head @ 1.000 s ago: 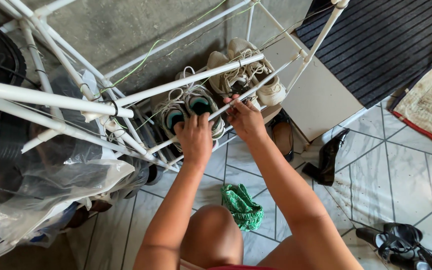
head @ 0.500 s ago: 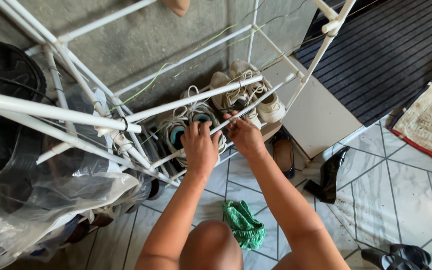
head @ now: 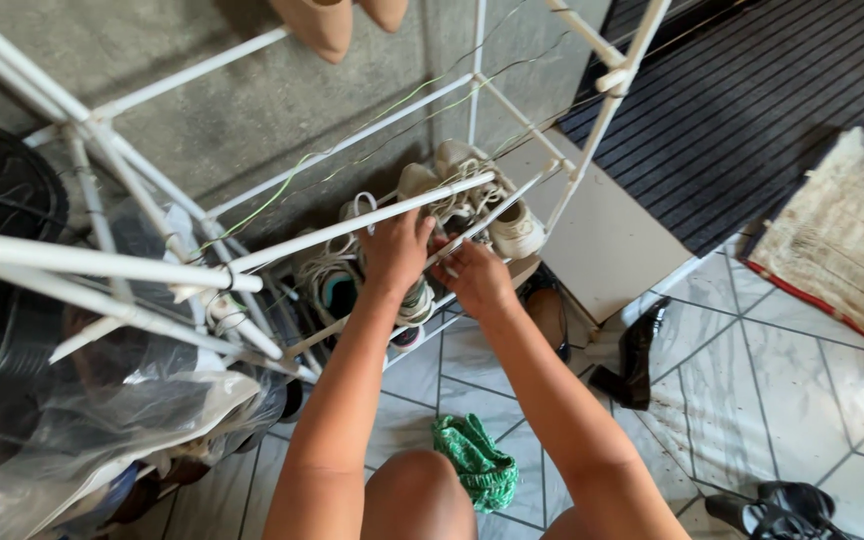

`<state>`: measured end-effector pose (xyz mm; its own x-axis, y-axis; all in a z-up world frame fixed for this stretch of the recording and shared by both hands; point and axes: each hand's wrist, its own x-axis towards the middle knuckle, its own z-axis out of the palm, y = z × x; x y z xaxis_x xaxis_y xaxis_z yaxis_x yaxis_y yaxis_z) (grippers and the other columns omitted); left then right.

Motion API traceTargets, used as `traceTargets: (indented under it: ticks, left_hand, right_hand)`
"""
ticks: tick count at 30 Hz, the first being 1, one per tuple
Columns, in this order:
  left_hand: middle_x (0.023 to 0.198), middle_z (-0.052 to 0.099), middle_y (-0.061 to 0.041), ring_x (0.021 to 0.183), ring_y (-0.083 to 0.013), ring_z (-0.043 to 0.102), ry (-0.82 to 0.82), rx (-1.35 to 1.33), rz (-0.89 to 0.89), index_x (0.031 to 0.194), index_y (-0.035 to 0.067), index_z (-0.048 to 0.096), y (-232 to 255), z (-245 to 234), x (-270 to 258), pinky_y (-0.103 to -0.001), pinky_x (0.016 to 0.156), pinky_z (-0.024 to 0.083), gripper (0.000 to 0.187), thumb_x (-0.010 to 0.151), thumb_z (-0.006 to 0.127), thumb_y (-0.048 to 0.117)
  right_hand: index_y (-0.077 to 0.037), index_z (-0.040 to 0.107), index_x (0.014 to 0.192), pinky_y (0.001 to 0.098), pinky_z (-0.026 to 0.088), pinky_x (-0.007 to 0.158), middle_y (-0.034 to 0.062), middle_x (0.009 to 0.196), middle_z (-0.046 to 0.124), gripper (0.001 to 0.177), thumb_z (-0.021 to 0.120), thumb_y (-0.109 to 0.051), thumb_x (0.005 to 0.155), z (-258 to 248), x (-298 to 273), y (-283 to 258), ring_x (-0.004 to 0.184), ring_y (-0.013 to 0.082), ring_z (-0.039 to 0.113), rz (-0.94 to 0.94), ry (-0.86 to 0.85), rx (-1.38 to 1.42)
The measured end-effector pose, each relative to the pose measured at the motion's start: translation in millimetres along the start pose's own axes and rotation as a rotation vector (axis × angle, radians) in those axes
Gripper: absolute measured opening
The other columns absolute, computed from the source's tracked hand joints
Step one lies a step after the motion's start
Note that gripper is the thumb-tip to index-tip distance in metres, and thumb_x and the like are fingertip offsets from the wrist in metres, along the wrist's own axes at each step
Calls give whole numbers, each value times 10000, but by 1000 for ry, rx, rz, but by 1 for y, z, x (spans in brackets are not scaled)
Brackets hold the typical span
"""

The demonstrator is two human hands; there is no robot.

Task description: The person sits on the floor and organizes various shoes on a white metal shoe rack. They pick up pairs of sneakers, flats, and heels from the floor, place a cardboard box on the rack, and arrange the shoes on the shelves.

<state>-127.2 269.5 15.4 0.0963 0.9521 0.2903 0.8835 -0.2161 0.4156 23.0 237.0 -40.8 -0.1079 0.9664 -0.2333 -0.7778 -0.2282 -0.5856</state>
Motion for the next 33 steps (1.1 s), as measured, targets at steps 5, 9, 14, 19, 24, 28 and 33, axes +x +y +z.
traceTargets:
  ticks: [5, 9, 14, 19, 24, 28, 33]
  left_hand:
    - [1344, 640, -136, 1281, -383, 532, 37, -118, -2, 1385, 208, 610, -8, 8, 5, -733, 1019, 287, 415, 984, 622, 315]
    - [1334, 619, -234, 1230, -432, 552, 441, -32, 334, 1217, 137, 671, 10, 6, -7, -640, 963, 376, 441, 826, 723, 336]
    - [1303, 658, -137, 1244, -355, 618, 106, -364, 264, 1307, 109, 673, 30, 29, -3, -451, 1083, 501, 275, 1034, 645, 130]
    - [1217, 640, -210, 1137, -411, 609, 58, -268, 187, 1271, 78, 631, 54, 49, 19, -484, 984, 487, 402, 894, 735, 174]
    - [1180, 675, -207, 1113, -421, 640, -123, -323, 77, 1391, 126, 523, 65, 60, 43, -504, 934, 503, 553, 909, 749, 275]
    - [1124, 694, -182, 1076, -393, 670, -206, -254, 7, 1388, 210, 573, 69, 55, 43, -503, 900, 527, 447, 949, 644, 258]
    - [1070, 712, -164, 1046, -366, 697, -270, -41, -161, 1193, 152, 693, 85, 53, 38, -490, 870, 562, 290, 1048, 533, 345]
  right_hand:
    - [-46, 543, 1172, 476, 575, 846, 125, 1099, 682, 157, 504, -120, 1039, 4, -3, -3, 1005, 255, 675, -38, 61, -147]
    - [-35, 565, 1180, 443, 611, 787, 112, 1078, 669, 172, 540, -138, 1043, 3, 14, -1, 947, 244, 684, -33, 68, -233]
    - [-38, 599, 1222, 353, 642, 680, 105, 1055, 707, 243, 506, -153, 1029, -19, 23, 3, 850, 212, 736, -38, 44, -510]
    - [-25, 705, 1191, 311, 512, 567, 110, 893, 733, 269, 572, -121, 978, -51, 38, -19, 724, 178, 679, -119, 154, -945]
    - [-8, 577, 1195, 344, 526, 785, 222, 1155, 577, 318, 724, -29, 914, -66, 48, -69, 891, 285, 609, -938, 794, -1165]
    - [9, 445, 1246, 345, 504, 878, 222, 1202, 537, 570, 837, -135, 857, -58, 52, -112, 1036, 258, 571, -970, 842, -1062]
    - [-51, 617, 1215, 324, 520, 779, 105, 1004, 683, 404, 808, -226, 907, -48, 60, -141, 884, 174, 632, -726, 622, -1041]
